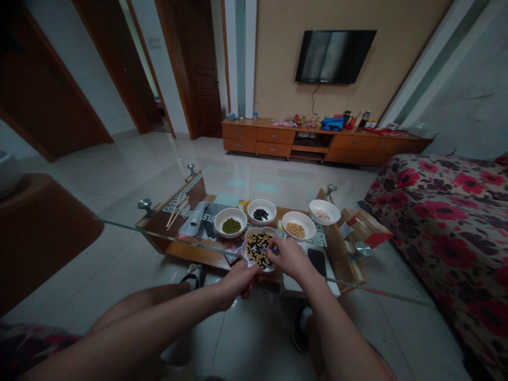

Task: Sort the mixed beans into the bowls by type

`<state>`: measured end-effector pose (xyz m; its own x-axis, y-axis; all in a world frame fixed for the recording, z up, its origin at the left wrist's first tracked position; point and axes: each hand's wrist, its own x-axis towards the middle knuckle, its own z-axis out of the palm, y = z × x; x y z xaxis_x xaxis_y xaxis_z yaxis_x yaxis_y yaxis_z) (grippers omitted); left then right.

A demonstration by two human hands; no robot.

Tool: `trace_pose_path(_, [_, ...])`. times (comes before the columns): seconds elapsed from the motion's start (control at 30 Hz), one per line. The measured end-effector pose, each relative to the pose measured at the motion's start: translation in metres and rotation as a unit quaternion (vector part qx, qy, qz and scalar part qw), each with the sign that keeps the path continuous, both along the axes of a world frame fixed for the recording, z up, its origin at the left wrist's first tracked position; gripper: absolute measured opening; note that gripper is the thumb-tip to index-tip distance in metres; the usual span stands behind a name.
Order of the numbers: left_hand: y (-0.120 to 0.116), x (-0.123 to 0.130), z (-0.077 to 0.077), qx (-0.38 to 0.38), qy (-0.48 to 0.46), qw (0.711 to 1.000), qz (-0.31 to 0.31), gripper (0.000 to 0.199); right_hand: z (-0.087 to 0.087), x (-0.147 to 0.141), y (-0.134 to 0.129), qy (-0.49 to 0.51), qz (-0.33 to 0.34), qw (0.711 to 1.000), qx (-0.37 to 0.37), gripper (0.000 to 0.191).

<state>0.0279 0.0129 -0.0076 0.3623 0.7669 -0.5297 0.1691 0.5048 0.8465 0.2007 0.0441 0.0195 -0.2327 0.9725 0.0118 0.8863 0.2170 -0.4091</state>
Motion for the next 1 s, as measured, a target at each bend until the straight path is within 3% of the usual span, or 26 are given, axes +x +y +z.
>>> trace_pose_path(0.67, [-0.001,0.0006,0.0006,0.006,-0.006,1.0,0.002,0.018,0.003,-0.0016,-0.0015,-0.024,-0.005,1.0,0.001,0.015])
trace_pose_path(1.0, [0.0005,0.0018,-0.0022,0.006,-0.012,1.0,0.005,0.017,0.0026,0.0025,0.0004,0.028,-0.003,1.0,0.0,0.018])
